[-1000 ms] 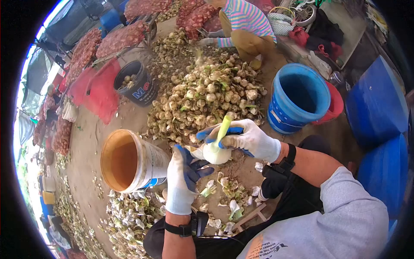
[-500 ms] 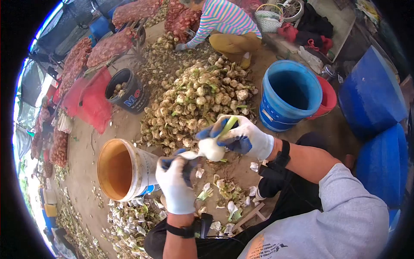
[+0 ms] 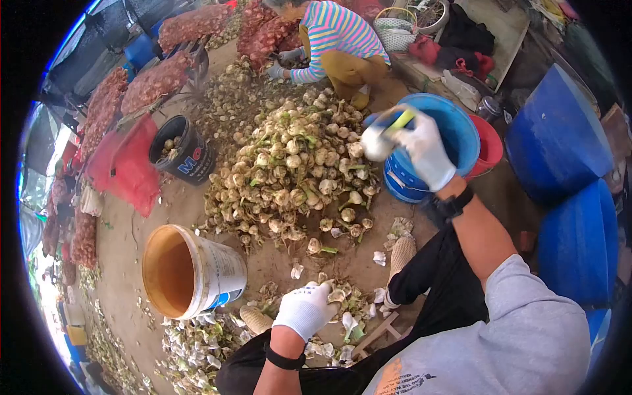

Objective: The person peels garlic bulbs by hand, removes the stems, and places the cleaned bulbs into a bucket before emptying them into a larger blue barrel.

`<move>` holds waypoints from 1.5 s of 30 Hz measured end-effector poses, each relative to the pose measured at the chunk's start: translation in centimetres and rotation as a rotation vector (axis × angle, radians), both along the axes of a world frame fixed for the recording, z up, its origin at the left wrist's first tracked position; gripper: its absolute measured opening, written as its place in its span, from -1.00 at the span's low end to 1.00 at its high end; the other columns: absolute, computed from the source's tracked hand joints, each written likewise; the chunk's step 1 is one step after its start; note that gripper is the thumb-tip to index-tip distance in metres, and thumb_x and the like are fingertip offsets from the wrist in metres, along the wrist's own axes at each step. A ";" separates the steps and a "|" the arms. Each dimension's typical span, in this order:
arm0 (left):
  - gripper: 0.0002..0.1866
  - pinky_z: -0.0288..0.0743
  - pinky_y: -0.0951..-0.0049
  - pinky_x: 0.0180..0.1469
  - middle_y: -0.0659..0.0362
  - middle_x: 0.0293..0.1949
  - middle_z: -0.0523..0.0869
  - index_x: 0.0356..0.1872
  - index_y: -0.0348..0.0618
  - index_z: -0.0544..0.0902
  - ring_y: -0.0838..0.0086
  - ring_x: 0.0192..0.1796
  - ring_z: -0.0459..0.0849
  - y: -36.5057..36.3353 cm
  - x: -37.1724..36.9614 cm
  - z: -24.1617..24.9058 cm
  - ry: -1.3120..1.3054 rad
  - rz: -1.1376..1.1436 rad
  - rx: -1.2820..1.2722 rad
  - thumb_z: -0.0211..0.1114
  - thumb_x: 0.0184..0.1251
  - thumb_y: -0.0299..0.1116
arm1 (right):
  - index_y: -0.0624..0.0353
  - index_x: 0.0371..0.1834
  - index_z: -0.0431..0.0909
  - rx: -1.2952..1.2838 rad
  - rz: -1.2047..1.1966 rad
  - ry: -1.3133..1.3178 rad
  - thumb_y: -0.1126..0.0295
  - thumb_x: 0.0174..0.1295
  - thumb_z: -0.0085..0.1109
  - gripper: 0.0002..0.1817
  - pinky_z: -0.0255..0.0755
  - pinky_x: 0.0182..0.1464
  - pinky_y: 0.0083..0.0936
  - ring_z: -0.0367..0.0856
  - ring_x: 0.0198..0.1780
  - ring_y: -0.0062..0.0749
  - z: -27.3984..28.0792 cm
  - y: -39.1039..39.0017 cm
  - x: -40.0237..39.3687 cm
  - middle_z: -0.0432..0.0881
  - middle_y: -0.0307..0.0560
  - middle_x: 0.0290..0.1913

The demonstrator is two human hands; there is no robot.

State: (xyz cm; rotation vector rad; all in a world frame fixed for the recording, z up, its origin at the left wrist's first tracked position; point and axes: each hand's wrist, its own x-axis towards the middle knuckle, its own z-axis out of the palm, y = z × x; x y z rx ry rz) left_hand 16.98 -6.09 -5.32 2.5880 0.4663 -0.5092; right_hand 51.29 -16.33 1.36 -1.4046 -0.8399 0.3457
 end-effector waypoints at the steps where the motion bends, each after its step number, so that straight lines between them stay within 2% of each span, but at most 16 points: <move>1: -0.61 0.63 0.05 0.05 -0.05 -0.14 0.76 -0.16 -0.17 0.68 -0.03 -0.04 0.77 0.2 0.0 0.6 -0.001 -0.002 -0.003 0.37 0.33 0.00 | 0.24 0.13 0.65 -0.305 -0.256 -0.359 0.50 0.30 0.25 -0.67 0.59 0.23 -0.37 0.77 0.05 -0.30 1.3 -0.9 1.2 0.78 0.06 0.01; 3: -0.66 0.67 0.05 -0.05 -0.04 -0.13 0.79 -0.13 -0.13 0.69 -0.01 -0.10 0.80 0.8 0.1 1.6 -0.012 0.031 0.154 0.40 0.32 -0.07 | 0.20 0.23 0.63 -0.367 -0.543 -0.842 0.37 0.31 0.31 -0.58 0.52 0.33 -0.26 0.70 0.22 -0.12 -0.2 -0.3 4.2 0.72 0.18 0.12; 7: -0.61 0.63 0.08 0.01 -0.06 -0.14 0.77 -0.03 -0.17 0.75 -0.02 -0.07 0.78 2.3 0.5 3.4 -0.270 0.256 -0.004 0.45 0.28 -0.09 | 0.22 0.28 0.60 -0.421 -0.270 -0.760 0.14 0.30 0.33 -0.46 0.45 0.38 -0.10 0.59 0.33 0.14 -3.3 3.6 5.4 0.66 0.27 0.24; 9: -0.65 0.64 0.14 -0.02 -0.07 -0.15 0.78 0.00 -0.19 0.75 0.00 -0.09 0.78 2.9 0.4 4.3 -0.305 0.286 0.007 0.46 0.30 -0.20 | 0.22 0.26 0.61 -0.696 -0.071 -0.618 0.11 0.35 0.29 -0.48 0.48 0.36 -0.09 0.62 0.30 0.17 -5.2 7.4 4.9 0.67 0.28 0.22; 11: -0.68 0.64 0.19 -0.02 -0.06 -0.15 0.78 0.00 -0.22 0.74 0.04 -0.09 0.79 3.6 0.0 4.7 -0.361 0.378 0.012 0.45 0.32 -0.26 | 0.21 0.13 0.68 -0.814 0.028 -0.656 0.09 0.31 0.32 -0.53 0.55 0.23 -0.08 0.70 0.15 0.15 -11.4 11.6 6.1 0.75 0.25 0.09; 13: -0.68 0.64 0.23 -0.03 -0.05 -0.14 0.78 0.03 -0.24 0.73 0.07 -0.10 0.79 4.4 -0.6 5.5 -0.381 0.431 -0.030 0.45 0.33 -0.30 | 0.21 0.23 0.64 -1.112 0.204 -0.636 0.11 0.39 0.20 -0.52 0.53 0.30 -0.09 0.68 0.23 0.13 -12.5 14.9 3.7 0.71 0.25 0.20; 21: -0.64 0.64 0.21 -0.03 -0.04 -0.12 0.77 0.06 -0.22 0.71 0.07 -0.10 0.77 6.0 -3.7 5.5 -0.255 0.535 -0.015 0.46 0.28 -0.32 | 0.21 0.15 0.59 -1.036 0.421 -0.887 0.35 0.48 0.12 -0.72 0.60 0.17 -0.08 0.70 0.14 0.09 -25.1 28.7 -7.4 0.65 0.23 0.19; 23: -0.76 0.64 0.15 -0.06 -0.08 -0.17 0.75 -0.09 -0.29 0.65 0.07 -0.10 0.77 6.2 -4.8 5.0 -0.326 0.377 0.158 0.39 0.35 -0.35 | 0.25 0.26 0.55 -1.187 0.496 -0.895 0.34 0.49 0.19 -0.64 0.59 0.19 -0.05 0.67 0.20 0.02 -26.4 30.8 -9.0 0.61 0.18 0.29; 24: -0.73 0.56 0.03 -0.06 -0.11 -0.23 0.66 -0.23 -0.23 0.57 -0.04 -0.11 0.70 6.0 -4.9 4.5 -0.333 0.445 0.106 0.45 0.18 -0.34 | 0.26 0.30 0.54 -1.275 0.472 -0.942 0.33 0.47 0.22 -0.60 0.58 0.19 -0.03 0.67 0.22 0.01 -27.2 31.2 -9.7 0.60 0.16 0.30; 27: -0.74 0.56 0.05 -0.09 -0.07 -0.26 0.66 -0.23 -0.22 0.56 -0.01 -0.14 0.71 6.0 -5.3 4.3 -0.327 0.441 0.128 0.45 0.19 -0.34 | 0.22 0.38 0.51 -1.323 0.356 -1.037 0.22 0.40 0.35 -0.46 0.51 0.25 -0.04 0.65 0.28 -0.01 -30.4 31.5 -10.4 0.60 0.11 0.32; 29: -0.76 0.58 0.05 -0.11 -0.02 -0.30 0.67 -0.31 -0.18 0.60 0.01 -0.17 0.71 6.0 -5.2 4.4 -0.344 0.463 0.171 0.46 0.18 -0.29 | 0.16 0.38 0.52 -1.307 0.405 -0.859 0.15 0.38 0.36 -0.43 0.48 0.28 -0.03 0.64 0.28 -0.02 -28.2 30.3 -10.3 0.60 0.12 0.31; 31: -0.65 0.64 0.16 -0.04 -0.03 -0.13 0.76 0.04 -0.20 0.70 0.05 -0.09 0.76 6.0 -4.9 5.0 -0.197 0.499 0.065 0.46 0.29 -0.30 | 0.17 0.37 0.52 -1.196 0.388 -0.712 0.04 0.29 0.40 -0.33 0.46 0.33 -0.09 0.62 0.30 0.05 -28.3 28.7 -9.2 0.58 0.16 0.32; 34: -0.66 0.63 0.12 -0.03 -0.02 -0.15 0.73 0.02 -0.17 0.69 0.04 -0.05 0.75 5.4 -4.8 4.5 -0.266 0.472 0.085 0.46 0.27 -0.28 | 0.21 0.42 0.51 -0.912 0.483 -0.529 -0.10 0.12 0.48 -0.13 0.47 0.37 -0.20 0.58 0.36 0.07 -25.1 25.5 -7.4 0.59 0.22 0.36; 37: -0.65 0.62 0.13 -0.01 -0.04 -0.13 0.72 0.01 -0.17 0.69 0.03 -0.03 0.74 5.0 -3.6 4.9 -0.334 0.431 0.096 0.48 0.22 -0.32 | 0.30 0.31 0.58 -0.743 0.669 -0.299 0.06 0.10 0.62 -0.22 0.55 0.22 -0.36 0.75 0.12 -0.19 -17.0 21.3 -7.2 0.78 0.13 0.10; 40: -0.64 0.58 0.10 -0.05 -0.06 -0.16 0.65 -0.08 -0.24 0.65 -0.03 -0.09 0.70 4.8 -1.9 4.9 -0.571 0.419 0.055 0.54 0.10 -0.44 | 0.32 0.35 0.56 -0.634 0.917 -0.226 0.09 0.10 0.64 -0.19 0.55 0.21 -0.41 0.72 0.10 -0.41 -8.9 16.3 -8.2 0.79 0.01 0.08; 45: -0.69 0.53 0.08 -0.18 -0.06 -0.26 0.59 -0.24 -0.25 0.58 -0.07 -0.20 0.66 3.8 0.5 5.5 -0.717 0.286 0.089 0.55 0.05 -0.46 | 0.33 0.39 0.52 -0.422 1.063 -0.242 0.18 0.11 0.64 -0.19 0.58 0.15 -0.41 0.68 0.05 -0.46 -1.5 8.9 -10.3 0.79 -0.03 0.04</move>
